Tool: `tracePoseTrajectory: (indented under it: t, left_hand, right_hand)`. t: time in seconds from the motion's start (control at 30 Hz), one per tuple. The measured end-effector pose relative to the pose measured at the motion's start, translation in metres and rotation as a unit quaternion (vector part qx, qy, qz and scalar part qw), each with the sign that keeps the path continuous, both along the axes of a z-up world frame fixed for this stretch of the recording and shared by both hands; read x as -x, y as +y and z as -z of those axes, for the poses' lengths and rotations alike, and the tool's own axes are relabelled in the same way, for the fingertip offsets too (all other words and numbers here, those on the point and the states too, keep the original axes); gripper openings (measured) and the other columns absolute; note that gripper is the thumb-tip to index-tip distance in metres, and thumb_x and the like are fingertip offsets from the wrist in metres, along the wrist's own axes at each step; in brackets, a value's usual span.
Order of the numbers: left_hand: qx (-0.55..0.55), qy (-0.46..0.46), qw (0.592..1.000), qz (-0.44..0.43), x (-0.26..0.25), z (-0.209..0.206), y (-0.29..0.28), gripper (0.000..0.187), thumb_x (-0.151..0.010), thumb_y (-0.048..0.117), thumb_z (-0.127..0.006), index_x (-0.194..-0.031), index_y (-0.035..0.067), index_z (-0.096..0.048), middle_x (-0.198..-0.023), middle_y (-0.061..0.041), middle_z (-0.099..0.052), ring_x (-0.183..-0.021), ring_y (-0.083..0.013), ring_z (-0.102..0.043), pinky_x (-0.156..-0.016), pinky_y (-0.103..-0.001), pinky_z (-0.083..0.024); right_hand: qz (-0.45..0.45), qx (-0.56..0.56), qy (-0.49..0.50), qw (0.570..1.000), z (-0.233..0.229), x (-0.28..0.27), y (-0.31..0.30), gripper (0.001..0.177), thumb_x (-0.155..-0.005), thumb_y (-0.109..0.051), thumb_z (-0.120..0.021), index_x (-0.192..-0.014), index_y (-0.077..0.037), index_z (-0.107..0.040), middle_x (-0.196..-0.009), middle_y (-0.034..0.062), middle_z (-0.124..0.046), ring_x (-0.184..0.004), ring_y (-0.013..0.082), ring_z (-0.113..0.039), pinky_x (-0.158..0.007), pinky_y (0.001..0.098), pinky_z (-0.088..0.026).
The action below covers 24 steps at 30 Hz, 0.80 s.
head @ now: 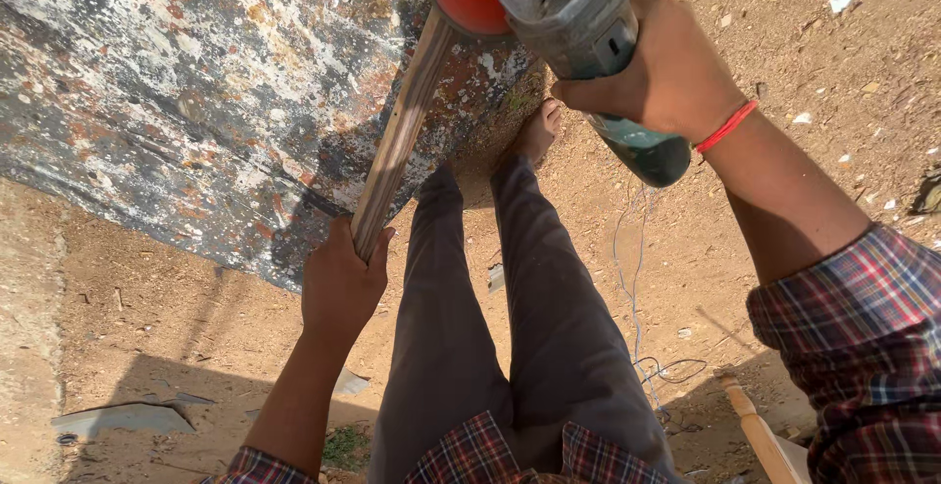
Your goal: The person sands a wooden rod using a hand-held power sander while holding the rod against a painted surface.
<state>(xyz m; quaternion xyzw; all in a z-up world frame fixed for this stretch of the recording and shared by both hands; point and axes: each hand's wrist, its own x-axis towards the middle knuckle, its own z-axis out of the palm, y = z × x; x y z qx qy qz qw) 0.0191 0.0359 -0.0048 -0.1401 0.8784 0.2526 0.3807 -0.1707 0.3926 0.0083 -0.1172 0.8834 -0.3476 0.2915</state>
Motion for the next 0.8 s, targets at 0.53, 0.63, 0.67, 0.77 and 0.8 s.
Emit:
tracePoseTrajectory:
  t: [0.53,0.63,0.67,0.77,0.8]
  left_hand:
    - [0.122,0.074,0.99,-0.001,-0.015,0.008,0.01,0.041,-0.098,0.046,-0.068,-0.108,0.007,-0.063,-0.08,-0.017,-0.072,-0.064,-0.0357,-0.073,-0.057,-0.048,-0.058]
    - [0.132,0.155,0.979,0.027,-0.015,0.005,0.012,0.04,-0.096,0.042,-0.068,-0.108,0.005,-0.062,-0.083,-0.018,-0.071,-0.062,-0.0344,-0.072,-0.054,-0.045,-0.058]
    - [0.105,0.158,0.981,0.035,-0.014,0.005,0.01,0.04,-0.098,0.04,-0.066,-0.111,0.002,-0.061,-0.084,-0.019,-0.07,-0.062,-0.0352,-0.072,-0.054,-0.045,-0.057]
    - [0.046,0.165,0.983,0.061,-0.02,0.006,0.003,0.041,-0.103,0.033,-0.06,-0.119,-0.004,-0.057,-0.087,-0.022,-0.067,-0.065,-0.0376,-0.071,-0.054,-0.046,-0.057]
    - [0.038,0.174,0.982,0.071,-0.022,0.009,0.002,0.041,-0.104,0.032,-0.059,-0.121,-0.005,-0.056,-0.091,-0.023,-0.067,-0.066,-0.0385,-0.071,-0.055,-0.046,-0.056]
  right_hand:
    - [-0.249,-0.117,0.291,0.916,0.046,0.025,0.055,0.034,-0.088,-0.017,-0.086,-0.121,-0.017,-0.077,-0.112,0.0136,-0.079,-0.096,0.0325,-0.076,-0.084,0.0434,-0.059]
    - [-0.245,-0.171,0.253,0.92,0.042,0.03,0.045,0.035,-0.092,-0.015,-0.084,-0.127,-0.016,-0.08,-0.113,0.0125,-0.079,-0.093,0.0307,-0.075,-0.082,0.0432,-0.059]
    - [-0.092,-0.076,0.124,0.985,0.038,0.019,0.035,0.043,-0.086,-0.025,-0.085,-0.125,-0.008,-0.077,-0.111,0.0152,-0.079,-0.092,0.0297,-0.075,-0.085,0.0427,-0.059]
    - [0.096,0.014,-0.089,0.991,0.013,-0.045,-0.008,0.061,-0.068,-0.035,-0.086,-0.116,-0.001,-0.071,-0.1,0.0161,-0.078,-0.083,0.0267,-0.076,-0.08,0.0392,-0.06]
    - [0.08,0.027,-0.069,0.994,0.006,-0.059,-0.02,0.064,-0.068,-0.037,-0.087,-0.117,0.0,-0.071,-0.1,0.0164,-0.077,-0.084,0.0271,-0.076,-0.08,0.038,-0.06]
